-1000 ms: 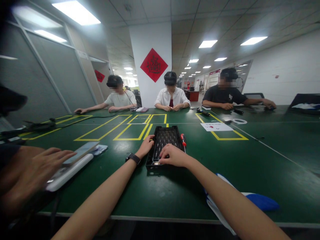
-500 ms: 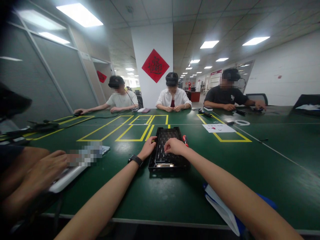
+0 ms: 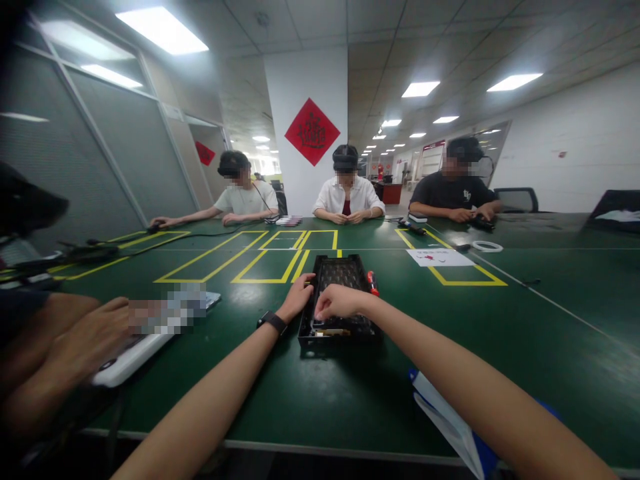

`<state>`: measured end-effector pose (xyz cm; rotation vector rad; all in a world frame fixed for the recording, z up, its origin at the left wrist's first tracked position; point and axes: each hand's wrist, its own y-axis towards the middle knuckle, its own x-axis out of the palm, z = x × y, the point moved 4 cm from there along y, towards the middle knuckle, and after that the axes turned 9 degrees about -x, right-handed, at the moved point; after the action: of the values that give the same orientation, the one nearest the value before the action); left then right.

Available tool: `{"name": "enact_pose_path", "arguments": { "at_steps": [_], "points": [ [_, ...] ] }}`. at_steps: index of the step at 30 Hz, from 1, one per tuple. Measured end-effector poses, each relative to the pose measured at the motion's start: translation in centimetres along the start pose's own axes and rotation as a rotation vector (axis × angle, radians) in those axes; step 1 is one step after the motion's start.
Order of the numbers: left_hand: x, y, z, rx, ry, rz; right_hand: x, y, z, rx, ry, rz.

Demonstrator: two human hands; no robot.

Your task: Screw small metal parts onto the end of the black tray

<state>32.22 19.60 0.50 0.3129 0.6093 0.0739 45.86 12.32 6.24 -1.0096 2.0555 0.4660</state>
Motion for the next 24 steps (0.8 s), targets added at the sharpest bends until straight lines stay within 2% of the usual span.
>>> {"name": "enact_pose_path", "arguments": {
  "at_steps": [6, 24],
  "points": [
    [-0.1, 0.0, 0.0, -0.010, -0.010, 0.007, 1.3, 0.0, -1.4, 0.056, -0.038, -0.093],
    [0.0, 0.2, -0.4, 0.019, -0.032, 0.016, 1.7, 0.8, -0.2, 0.115, 0.012, -0.065]
  ]
}}
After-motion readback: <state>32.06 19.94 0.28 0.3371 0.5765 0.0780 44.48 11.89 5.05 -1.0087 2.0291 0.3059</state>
